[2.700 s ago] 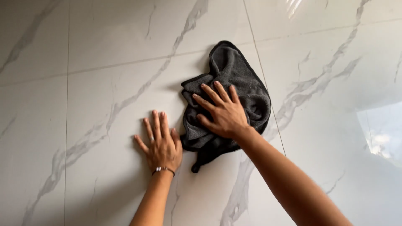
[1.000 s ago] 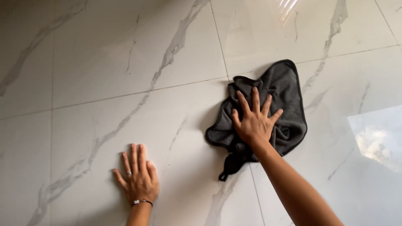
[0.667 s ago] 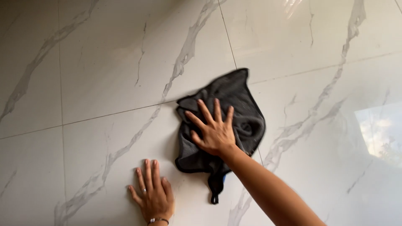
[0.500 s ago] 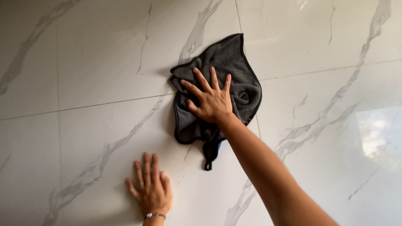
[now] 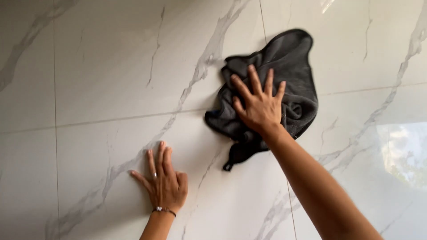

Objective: The person wipes a white marble-patterned tiled floor using a dark cloth. They move the cloth in circular and back-and-forth motions across multiple tiles, occasionally folding the cloth to use a cleaner side.

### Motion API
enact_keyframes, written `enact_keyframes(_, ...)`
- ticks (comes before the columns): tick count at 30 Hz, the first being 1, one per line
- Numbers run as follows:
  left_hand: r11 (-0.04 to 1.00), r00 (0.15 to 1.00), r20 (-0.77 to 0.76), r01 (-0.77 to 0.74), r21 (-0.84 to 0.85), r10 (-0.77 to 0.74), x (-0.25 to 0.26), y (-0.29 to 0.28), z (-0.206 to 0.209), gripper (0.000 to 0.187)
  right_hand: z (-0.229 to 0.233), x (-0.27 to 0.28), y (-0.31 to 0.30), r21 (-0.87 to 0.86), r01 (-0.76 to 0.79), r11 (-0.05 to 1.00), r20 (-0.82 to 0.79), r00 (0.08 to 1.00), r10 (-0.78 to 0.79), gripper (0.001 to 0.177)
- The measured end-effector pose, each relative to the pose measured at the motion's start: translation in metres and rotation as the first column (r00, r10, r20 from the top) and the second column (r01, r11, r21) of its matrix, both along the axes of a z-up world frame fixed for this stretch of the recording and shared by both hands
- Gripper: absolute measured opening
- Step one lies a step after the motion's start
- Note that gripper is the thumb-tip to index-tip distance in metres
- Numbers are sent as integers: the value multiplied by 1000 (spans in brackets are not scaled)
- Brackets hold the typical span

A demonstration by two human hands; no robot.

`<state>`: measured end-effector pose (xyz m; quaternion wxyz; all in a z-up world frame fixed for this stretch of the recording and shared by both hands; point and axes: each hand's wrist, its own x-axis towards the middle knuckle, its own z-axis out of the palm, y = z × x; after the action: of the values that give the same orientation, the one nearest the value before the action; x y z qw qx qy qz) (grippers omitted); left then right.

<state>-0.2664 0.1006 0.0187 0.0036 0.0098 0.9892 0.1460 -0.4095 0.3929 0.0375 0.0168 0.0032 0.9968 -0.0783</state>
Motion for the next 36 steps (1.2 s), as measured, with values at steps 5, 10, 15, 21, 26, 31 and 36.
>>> enact_keyframes(5,986,977,-142,150,-68,-158,-83,13,4,62,-5,-16,0,11,-39,999,-15,999,39,61)
enact_keyframes(10,943,935,-143,332,28,-325,-197,35,-28,61,-19,-23,-11,7,218,976,-112,970,-216,61)
enact_keyframes(15,969,941,-234,232,-80,-245,-196,47,-30,62,-12,18,-52,64,132,989,-150,981,-121,66)
enact_keyframes(21,990,937,-325,101,-94,-127,-198,41,-33,53,-11,-66,-44,-3,-336,942,-238,915,325,49)
enact_keyframes(26,991,917,-378,96,-97,-126,-197,47,-29,51,-20,-88,66,53,103,993,-255,963,-86,51)
enact_keyframes(31,981,882,-448,76,-177,-149,-191,54,-23,48,-45,-12,103,18,546,837,-208,821,-531,58)
enact_keyframes(36,984,915,-372,109,-143,-155,-195,52,-23,49,-39,-25,-39,42,64,997,-368,929,-44,52)
